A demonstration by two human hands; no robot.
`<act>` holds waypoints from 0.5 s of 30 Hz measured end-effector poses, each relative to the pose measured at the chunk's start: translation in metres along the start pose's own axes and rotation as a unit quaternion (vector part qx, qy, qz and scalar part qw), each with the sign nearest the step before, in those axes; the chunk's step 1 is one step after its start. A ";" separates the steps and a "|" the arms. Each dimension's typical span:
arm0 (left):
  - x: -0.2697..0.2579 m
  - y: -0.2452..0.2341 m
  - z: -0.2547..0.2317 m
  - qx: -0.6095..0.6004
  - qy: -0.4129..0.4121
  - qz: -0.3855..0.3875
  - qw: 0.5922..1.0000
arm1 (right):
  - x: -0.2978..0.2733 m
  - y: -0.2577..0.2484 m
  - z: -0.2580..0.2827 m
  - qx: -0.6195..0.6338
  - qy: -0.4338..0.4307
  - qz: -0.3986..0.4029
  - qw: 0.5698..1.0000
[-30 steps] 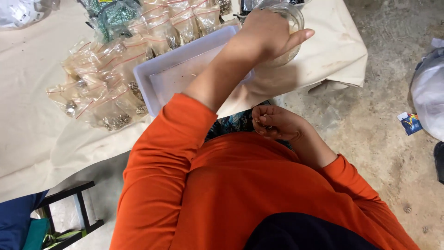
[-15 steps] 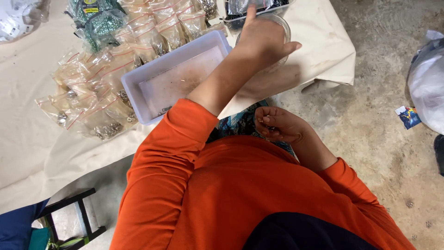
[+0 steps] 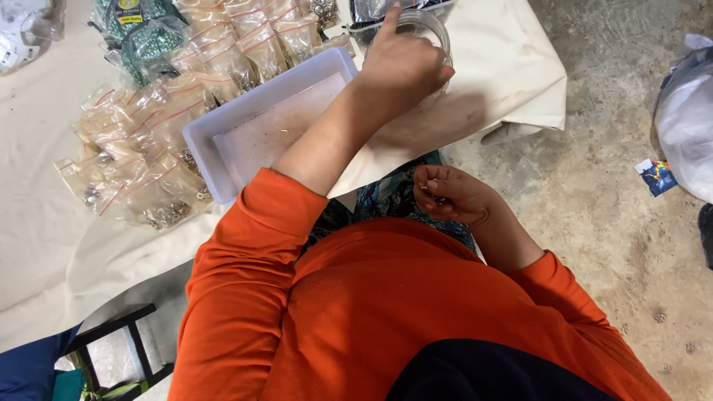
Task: Sorting small metal jewelry components from a tray into plastic bags and a glass jar.
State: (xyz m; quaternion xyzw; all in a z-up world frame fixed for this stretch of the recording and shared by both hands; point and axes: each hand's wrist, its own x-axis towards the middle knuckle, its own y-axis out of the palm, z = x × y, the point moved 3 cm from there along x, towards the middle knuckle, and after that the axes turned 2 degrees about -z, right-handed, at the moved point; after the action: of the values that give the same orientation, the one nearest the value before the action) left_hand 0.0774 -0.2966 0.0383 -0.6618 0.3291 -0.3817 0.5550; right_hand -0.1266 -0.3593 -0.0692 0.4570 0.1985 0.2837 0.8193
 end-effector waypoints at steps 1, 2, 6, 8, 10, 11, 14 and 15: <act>0.002 0.005 0.001 0.041 0.007 -0.010 0.999 | -0.001 -0.002 -0.001 0.001 0.001 -0.005 1.000; 0.003 0.010 0.001 0.083 0.014 -0.019 0.996 | -0.002 -0.004 -0.003 0.002 0.001 -0.011 1.000; -0.003 0.012 0.008 0.120 0.038 -0.033 0.992 | -0.002 -0.001 -0.004 -0.018 -0.007 -0.020 1.000; -0.008 0.003 0.004 0.093 0.044 -0.097 0.990 | 0.000 -0.001 -0.005 -0.005 -0.010 -0.013 1.000; -0.013 -0.002 0.004 0.051 0.038 -0.087 0.994 | 0.002 -0.002 -0.004 -0.016 -0.007 -0.010 1.000; -0.016 -0.003 0.003 0.006 0.031 -0.073 0.997 | 0.001 -0.002 -0.006 -0.022 -0.002 -0.009 1.000; -0.021 -0.024 0.007 -0.052 0.062 -0.123 0.989 | 0.000 -0.008 -0.009 0.000 0.003 -0.013 1.000; -0.021 -0.031 0.010 -0.052 0.061 -0.123 0.989 | 0.000 -0.006 -0.009 0.000 0.004 -0.013 1.000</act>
State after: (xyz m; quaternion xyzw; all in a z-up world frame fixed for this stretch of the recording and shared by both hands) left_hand 0.0759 -0.2687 0.0653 -0.7008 0.2978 -0.4689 0.4476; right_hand -0.1300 -0.3561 -0.0788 0.4530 0.2073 0.2747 0.8224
